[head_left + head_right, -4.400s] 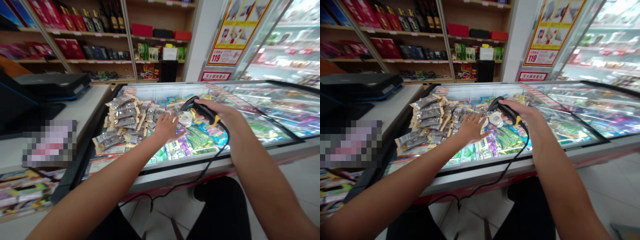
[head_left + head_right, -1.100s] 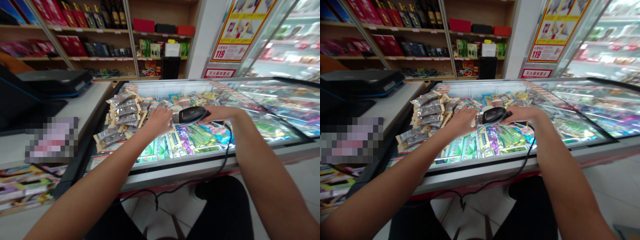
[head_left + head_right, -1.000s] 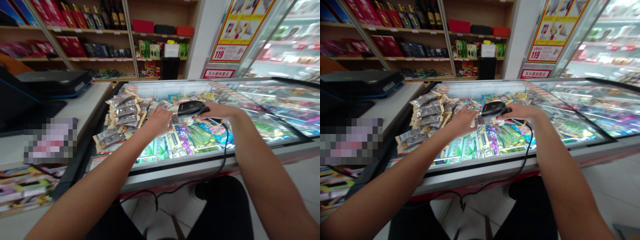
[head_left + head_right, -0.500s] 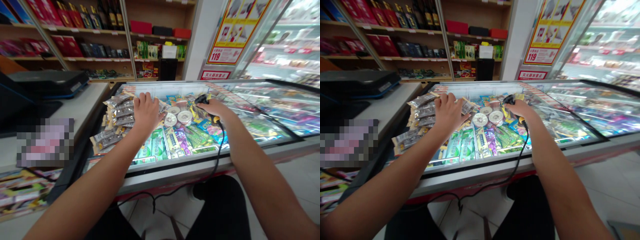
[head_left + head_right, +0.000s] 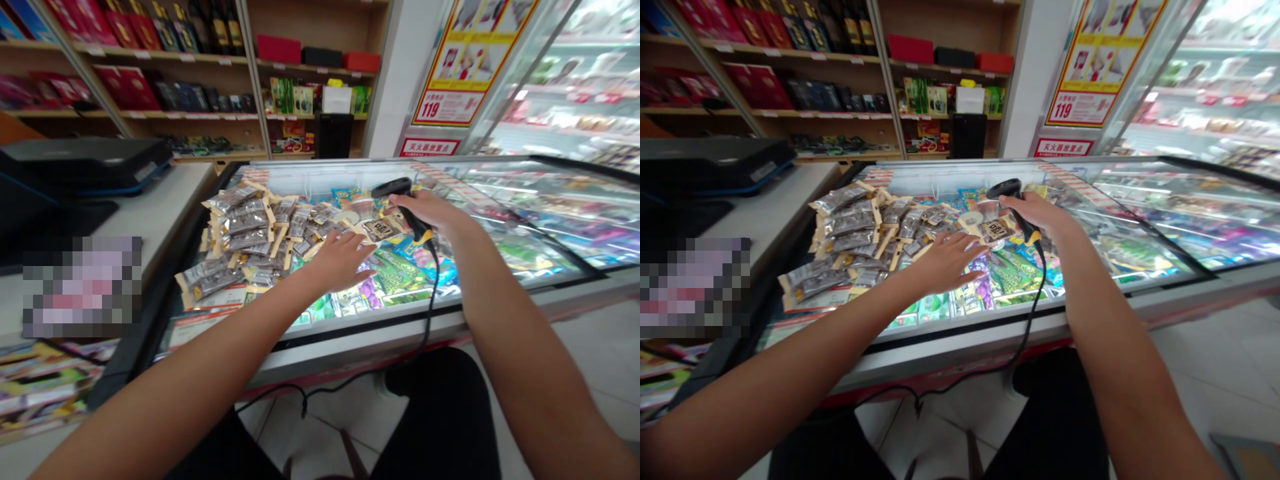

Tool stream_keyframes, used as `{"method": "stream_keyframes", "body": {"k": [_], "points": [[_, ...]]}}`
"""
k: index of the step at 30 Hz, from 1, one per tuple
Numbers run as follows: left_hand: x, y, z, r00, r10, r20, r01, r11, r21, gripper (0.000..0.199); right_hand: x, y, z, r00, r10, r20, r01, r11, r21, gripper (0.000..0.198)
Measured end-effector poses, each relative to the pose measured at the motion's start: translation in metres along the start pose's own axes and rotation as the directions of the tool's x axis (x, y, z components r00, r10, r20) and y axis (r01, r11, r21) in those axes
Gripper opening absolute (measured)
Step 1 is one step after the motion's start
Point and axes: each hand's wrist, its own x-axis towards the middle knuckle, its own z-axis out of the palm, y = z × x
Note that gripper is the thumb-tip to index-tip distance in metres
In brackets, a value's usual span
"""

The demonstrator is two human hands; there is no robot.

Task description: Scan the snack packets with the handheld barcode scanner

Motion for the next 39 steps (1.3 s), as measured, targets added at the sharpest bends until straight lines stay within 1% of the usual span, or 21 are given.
{"method": "stream_keyframes", "body": {"k": [3,5,7,9,11,14,17,19,20,22,24,26,27,28,30,31,32,33,35,37,39], "points": [[0.002,-0.003,0.0,0.999,-0.01,-0.041,0.011,0.999,0.04,0.049,0.006,0.007,-0.001,0.999,0.004,0.039,0.004,0.98,-0.198,0.05],[0.002,-0.005,-0.002,0.997,-0.029,-0.068,0.034,0.996,0.085,0.045,0.011,0.012,-0.002,0.994,-0.043,0.102,0.07,0.958,-0.277,0.051],[0.002,-0.006,-0.003,0.994,-0.081,-0.073,0.089,0.988,0.124,0.041,0.014,0.014,-0.001,0.973,-0.131,0.191,0.182,0.941,-0.284,0.049],[0.003,-0.008,-0.004,0.986,-0.145,-0.082,0.157,0.975,0.155,0.039,0.014,0.014,0.001,0.949,-0.193,0.25,0.259,0.929,-0.265,0.047],[0.005,-0.01,-0.004,0.975,-0.196,-0.107,0.213,0.961,0.178,0.036,0.011,0.01,0.003,0.943,-0.185,0.278,0.256,0.935,-0.246,0.046],[0.008,-0.015,-0.002,0.962,-0.225,-0.154,0.254,0.946,0.204,0.032,0.005,0.004,0.008,0.952,-0.108,0.286,0.169,0.965,-0.199,0.041],[0.01,-0.018,-0.003,0.963,-0.205,-0.174,0.236,0.954,0.187,0.03,0.003,0.001,0.014,0.968,-0.043,0.249,0.066,0.994,-0.086,0.034],[0.008,-0.019,-0.009,0.958,-0.212,-0.193,0.239,0.962,0.131,0.031,0.005,0.001,0.017,0.986,-0.03,0.167,0.02,0.998,0.059,0.032],[0.007,-0.019,-0.013,0.951,-0.231,-0.204,0.252,0.964,0.085,0.032,0.006,0.001,0.017,0.994,-0.031,0.107,0.015,0.989,0.147,0.031],[0.005,-0.02,-0.022,0.927,-0.3,-0.224,0.297,0.954,-0.047,0.034,0.007,0.0,0.017,0.999,-0.042,-0.023,0.047,0.949,0.313,0.027],[0.002,-0.022,-0.029,0.888,-0.394,-0.239,0.343,0.912,-0.227,0.035,0.006,-0.003,0.015,0.993,-0.06,-0.102,0.098,0.898,0.428,0.023],[0.002,-0.026,-0.031,0.836,-0.5,-0.228,0.362,0.813,-0.455,0.037,0.0,-0.009,0.012,0.991,-0.104,-0.078,0.13,0.857,0.499,0.023],[0.003,-0.028,-0.03,0.81,-0.554,-0.193,0.359,0.728,-0.584,0.039,-0.004,-0.013,0.011,0.99,-0.136,-0.042,0.137,0.841,0.523,0.023],[0.004,-0.03,-0.027,0.784,-0.607,-0.133,0.351,0.609,-0.711,0.039,-0.009,-0.016,0.01,0.986,-0.167,-0.008,0.145,0.831,0.537,0.023],[0.007,-0.032,-0.021,0.724,-0.69,0.018,0.308,0.299,-0.903,0.035,-0.018,-0.024,0.008,0.975,-0.219,0.029,0.17,0.827,0.535,0.021],[0.009,-0.032,-0.019,0.694,-0.715,0.081,0.264,0.148,-0.953,0.031,-0.022,-0.027,0.008,0.972,-0.232,0.036,0.179,0.832,0.525,0.02],[0.011,-0.031,-0.017,0.666,-0.735,0.125,0.207,0.022,-0.978,0.028,-0.025,-0.029,0.008,0.97,-0.239,0.052,0.179,0.839,0.513,0.019],[0.012,-0.029,-0.016,0.644,-0.75,0.152,0.149,-0.072,-0.986,0.026,-0.028,-0.03,0.009,0.967,-0.241,0.081,0.169,0.848,0.502,0.019],[0.012,-0.025,-0.017,0.614,-0.768,0.181,0.056,-0.187,-0.981,0.028,-0.03,-0.028,0.01,0.956,-0.243,0.166,0.133,0.86,0.492,0.022],[0.011,-0.022,-0.02,0.593,-0.779,0.204,0.003,-0.251,-0.968,0.03,-0.028,-0.024,0.01,0.94,-0.247,0.236,0.107,0.868,0.484,0.026],[0.01,-0.02,-0.023,0.573,-0.791,0.215,-0.044,-0.291,-0.956,0.03,-0.026,-0.02,0.011,0.928,-0.25,0.277,0.1,0.882,0.461,0.027]]}}
